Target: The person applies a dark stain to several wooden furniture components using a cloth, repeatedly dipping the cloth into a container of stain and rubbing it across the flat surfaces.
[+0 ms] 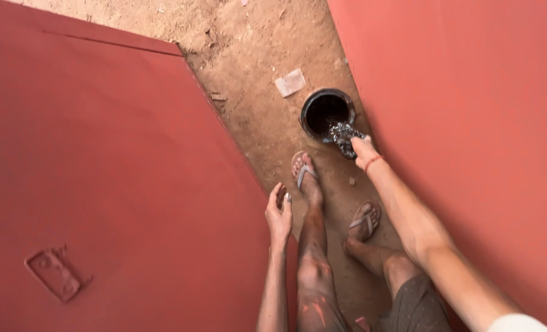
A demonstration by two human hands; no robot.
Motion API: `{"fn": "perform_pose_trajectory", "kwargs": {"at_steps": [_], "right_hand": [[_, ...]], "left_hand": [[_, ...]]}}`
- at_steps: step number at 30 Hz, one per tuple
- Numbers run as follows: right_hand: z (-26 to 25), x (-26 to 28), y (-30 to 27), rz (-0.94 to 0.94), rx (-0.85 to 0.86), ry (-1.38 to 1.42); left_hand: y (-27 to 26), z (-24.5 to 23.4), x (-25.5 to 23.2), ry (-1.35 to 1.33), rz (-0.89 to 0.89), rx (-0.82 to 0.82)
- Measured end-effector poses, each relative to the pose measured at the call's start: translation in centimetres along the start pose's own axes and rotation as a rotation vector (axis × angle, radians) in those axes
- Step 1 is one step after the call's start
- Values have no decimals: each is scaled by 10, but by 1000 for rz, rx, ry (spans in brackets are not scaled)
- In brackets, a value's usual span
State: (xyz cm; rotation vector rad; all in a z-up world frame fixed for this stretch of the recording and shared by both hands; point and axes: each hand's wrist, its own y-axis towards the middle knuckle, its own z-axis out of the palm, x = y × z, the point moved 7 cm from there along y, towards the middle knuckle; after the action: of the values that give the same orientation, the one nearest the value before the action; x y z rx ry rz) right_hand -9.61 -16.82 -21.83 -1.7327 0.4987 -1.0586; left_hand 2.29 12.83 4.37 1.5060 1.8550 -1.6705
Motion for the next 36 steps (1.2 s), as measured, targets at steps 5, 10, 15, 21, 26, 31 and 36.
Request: {"fn": "perform_pose_trajectory", "kwargs": {"at_steps": [5, 10, 15, 21, 26, 31, 36], "right_hand": [[4, -18, -15, 116, 90, 288], [14, -9, -23, 164, 152, 413], [29, 14, -56, 97, 449, 594], [-20, 71, -210, -48, 539, 756], [-56, 183, -414, -69, 888, 961], [-161, 311, -666, -471, 1306, 900], [-339, 317, -683, -777, 692, 701]], "left_hand": [[-33, -10, 20, -11, -13, -1], [-48, -14, 16, 1, -45, 22], [-63, -20, 0, -41, -20, 16], [-116, -23, -122, -33, 210, -23], [-219, -17, -317, 47, 519, -13], [-337, 35, -479, 58, 903, 128], [-432, 115, -538, 106, 1237, 358]]}}
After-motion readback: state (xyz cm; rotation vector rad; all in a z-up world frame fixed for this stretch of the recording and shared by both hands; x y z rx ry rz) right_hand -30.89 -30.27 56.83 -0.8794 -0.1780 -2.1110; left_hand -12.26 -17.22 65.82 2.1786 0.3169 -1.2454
